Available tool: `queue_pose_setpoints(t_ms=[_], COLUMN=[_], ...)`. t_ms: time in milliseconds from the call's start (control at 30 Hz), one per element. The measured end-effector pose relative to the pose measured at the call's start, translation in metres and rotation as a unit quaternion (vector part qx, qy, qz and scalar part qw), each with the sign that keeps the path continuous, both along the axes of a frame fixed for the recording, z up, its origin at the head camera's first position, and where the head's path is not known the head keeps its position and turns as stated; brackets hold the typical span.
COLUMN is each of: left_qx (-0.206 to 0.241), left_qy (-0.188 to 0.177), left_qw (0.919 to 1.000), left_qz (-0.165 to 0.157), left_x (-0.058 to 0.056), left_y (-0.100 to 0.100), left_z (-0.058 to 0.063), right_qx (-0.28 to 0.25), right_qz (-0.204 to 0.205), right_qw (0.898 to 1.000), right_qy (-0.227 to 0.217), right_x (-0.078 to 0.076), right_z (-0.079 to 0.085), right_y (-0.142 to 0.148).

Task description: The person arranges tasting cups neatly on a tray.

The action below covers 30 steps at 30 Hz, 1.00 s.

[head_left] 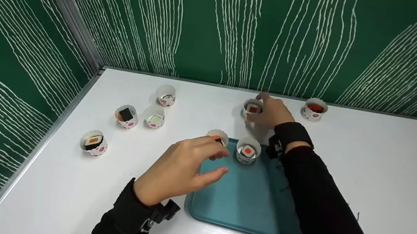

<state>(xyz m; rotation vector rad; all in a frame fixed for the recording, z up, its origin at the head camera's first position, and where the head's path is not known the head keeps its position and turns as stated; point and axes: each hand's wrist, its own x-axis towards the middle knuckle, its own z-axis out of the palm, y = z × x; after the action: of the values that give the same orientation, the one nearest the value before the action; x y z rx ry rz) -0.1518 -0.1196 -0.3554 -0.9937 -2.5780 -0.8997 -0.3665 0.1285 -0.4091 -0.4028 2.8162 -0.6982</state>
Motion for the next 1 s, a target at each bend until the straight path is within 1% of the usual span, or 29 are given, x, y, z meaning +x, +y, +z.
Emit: queue_pose_setpoints(t_ms=[133, 467, 733, 1000], left_qx=[0.001, 0.001, -0.002, -0.002], left_qy=[0.007, 0.003, 0.000, 0.005], left_qw=[1.0000, 1.0000, 1.0000, 1.0000], left_qz=[-0.002, -0.005, -0.001, 0.003], left_x=[-0.0005, -0.0012, -0.0010, -0.0015], left_y=[0.0001, -0.0002, 0.0005, -0.0001], left_z=[-0.0017, -0.0021, -0.0015, -0.0017], right_qx=[-0.002, -0.011, -0.014, -0.020], right_qz=[0.013, -0.014, -0.016, -0.020], right_qw=[1.000, 1.000, 1.000, 1.000], right_qy=[0.000, 0.004, 0.004, 0.004], right_x=[-0.0027, -0.0034, -0.0044, -0.0009], right_z=[-0.0018, -0.0060, -0.0077, -0.0074], right_y=[-0.0012, -0.0041, -0.0046, -0.0033])
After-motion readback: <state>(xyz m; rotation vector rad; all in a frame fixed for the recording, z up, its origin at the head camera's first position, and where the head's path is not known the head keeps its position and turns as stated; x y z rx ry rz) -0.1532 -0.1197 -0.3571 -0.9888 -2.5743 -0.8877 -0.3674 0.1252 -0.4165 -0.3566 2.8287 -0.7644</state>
